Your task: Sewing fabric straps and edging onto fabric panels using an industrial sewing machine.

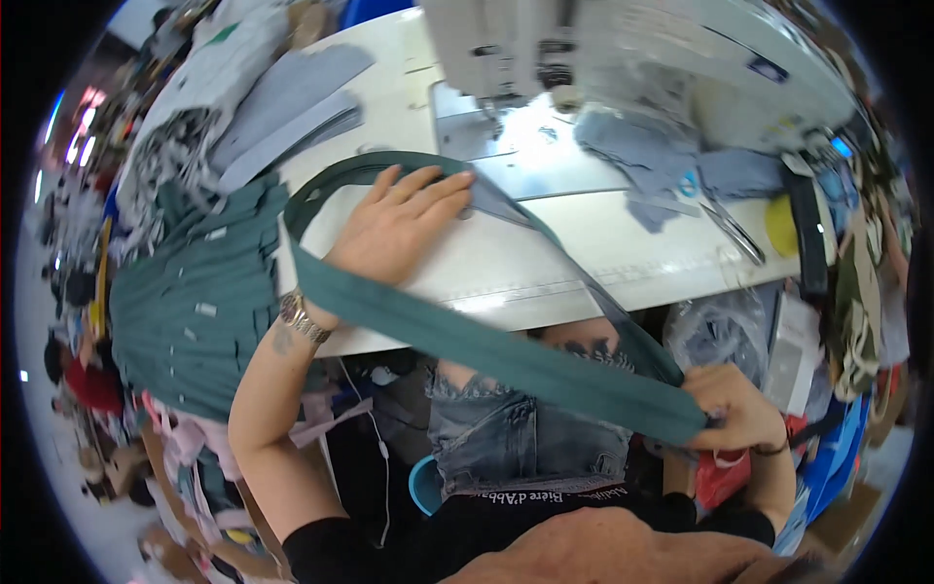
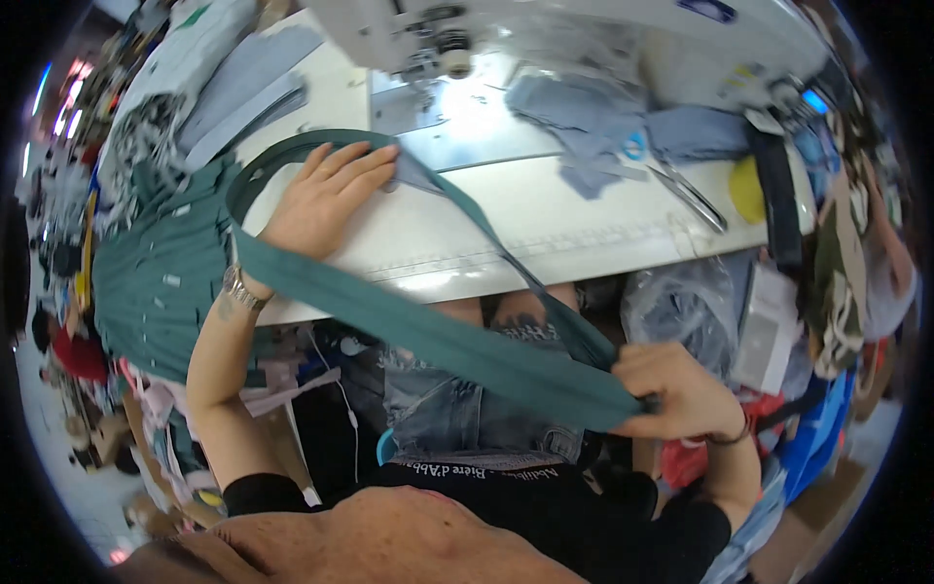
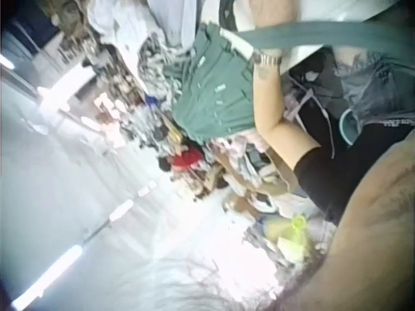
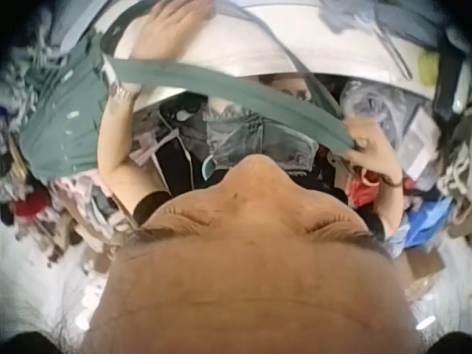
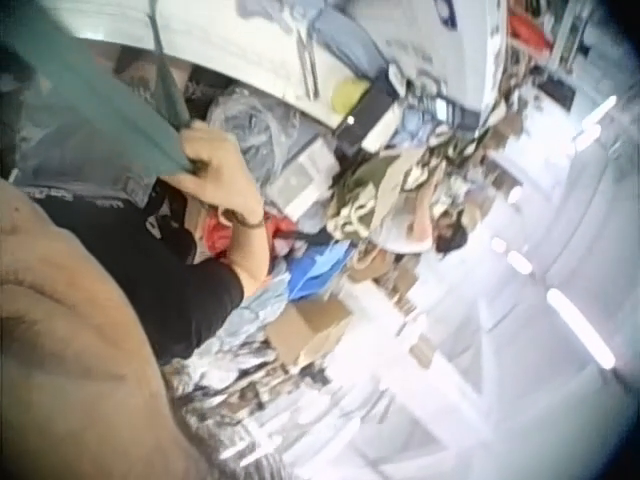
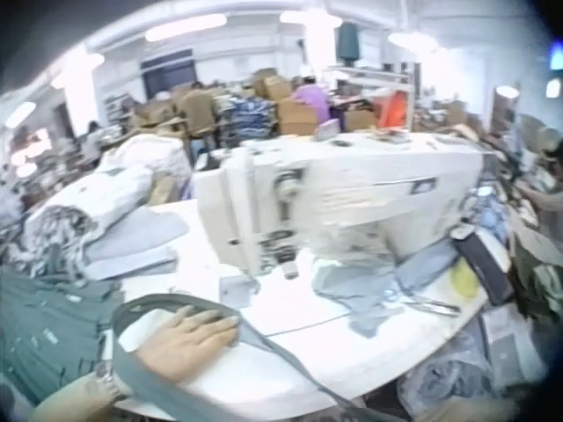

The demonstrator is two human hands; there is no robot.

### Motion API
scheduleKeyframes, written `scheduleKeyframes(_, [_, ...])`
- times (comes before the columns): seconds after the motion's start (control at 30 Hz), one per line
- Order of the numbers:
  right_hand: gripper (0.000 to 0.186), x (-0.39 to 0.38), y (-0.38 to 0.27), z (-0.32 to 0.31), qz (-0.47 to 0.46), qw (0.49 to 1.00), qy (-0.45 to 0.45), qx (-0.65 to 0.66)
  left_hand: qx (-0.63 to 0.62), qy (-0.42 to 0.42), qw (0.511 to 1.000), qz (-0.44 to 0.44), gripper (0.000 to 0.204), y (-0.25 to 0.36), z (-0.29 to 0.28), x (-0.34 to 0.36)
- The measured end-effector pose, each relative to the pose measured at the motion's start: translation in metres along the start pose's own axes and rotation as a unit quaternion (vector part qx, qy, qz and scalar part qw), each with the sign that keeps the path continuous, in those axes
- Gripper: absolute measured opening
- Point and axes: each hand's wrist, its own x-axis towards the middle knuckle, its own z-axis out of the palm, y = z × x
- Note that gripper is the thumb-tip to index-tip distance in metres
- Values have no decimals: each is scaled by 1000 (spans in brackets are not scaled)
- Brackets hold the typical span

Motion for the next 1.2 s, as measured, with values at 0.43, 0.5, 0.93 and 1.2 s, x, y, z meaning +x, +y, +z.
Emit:
scheduleKeyframes(0.43, [33, 10, 48, 9, 118, 904, -123, -392, -83, 54, 994, 42, 52, 17, 14, 13])
scheduleKeyframes(0.5, [39, 27, 39, 13, 28, 923, -305, -232, -6, 61, 998, 25, 49, -3, 17, 14])
scheduleKeyframes(0.93, [19, 211, 10, -38, -361, 764, 136, -518, -121, 101, 988, 1, 51, -4, 17, 45])
scheduleKeyframes(1.2, [23, 228, 51, -41, -326, 811, 160, -459, -153, 113, 982, 5, 60, -22, 23, 48])
